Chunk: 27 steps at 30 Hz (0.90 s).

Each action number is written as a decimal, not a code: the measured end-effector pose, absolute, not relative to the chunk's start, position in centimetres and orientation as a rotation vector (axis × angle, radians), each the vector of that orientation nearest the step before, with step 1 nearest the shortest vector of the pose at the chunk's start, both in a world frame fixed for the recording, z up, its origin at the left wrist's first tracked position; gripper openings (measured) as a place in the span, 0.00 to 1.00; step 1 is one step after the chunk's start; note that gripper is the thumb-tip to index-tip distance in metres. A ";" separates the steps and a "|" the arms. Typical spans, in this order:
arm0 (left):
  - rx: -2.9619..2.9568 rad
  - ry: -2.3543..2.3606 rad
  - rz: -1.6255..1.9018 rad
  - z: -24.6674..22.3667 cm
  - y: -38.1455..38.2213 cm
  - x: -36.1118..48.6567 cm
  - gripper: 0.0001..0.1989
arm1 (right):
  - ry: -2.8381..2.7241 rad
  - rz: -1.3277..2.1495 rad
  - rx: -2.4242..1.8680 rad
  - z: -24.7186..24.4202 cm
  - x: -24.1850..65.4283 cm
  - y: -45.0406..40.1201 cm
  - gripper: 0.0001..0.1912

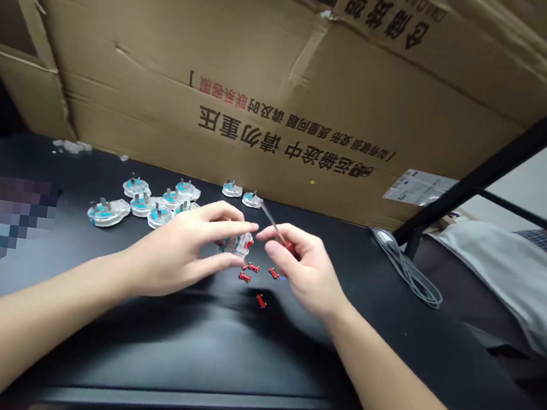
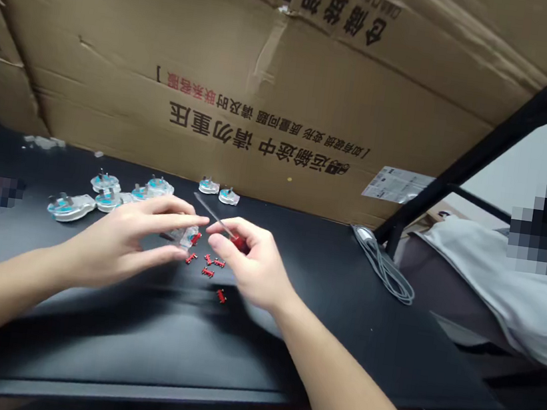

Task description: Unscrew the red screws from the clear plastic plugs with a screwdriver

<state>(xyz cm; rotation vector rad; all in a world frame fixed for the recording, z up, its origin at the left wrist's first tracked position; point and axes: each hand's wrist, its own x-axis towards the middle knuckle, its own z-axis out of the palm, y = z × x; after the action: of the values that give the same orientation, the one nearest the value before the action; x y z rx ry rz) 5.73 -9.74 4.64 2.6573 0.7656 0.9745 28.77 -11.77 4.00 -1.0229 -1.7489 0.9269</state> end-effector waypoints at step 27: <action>2.409 0.874 1.009 4.6 -10.7 6.6 0.21 | -1.759 0.951 -1.039 3.9 27.8 -12.2 0.10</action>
<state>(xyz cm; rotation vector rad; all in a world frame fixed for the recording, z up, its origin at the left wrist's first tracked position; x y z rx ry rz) 6.56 -10.74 4.63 2.4095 0.8741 1.0087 27.79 -12.23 3.89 -1.0386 -1.7593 0.9511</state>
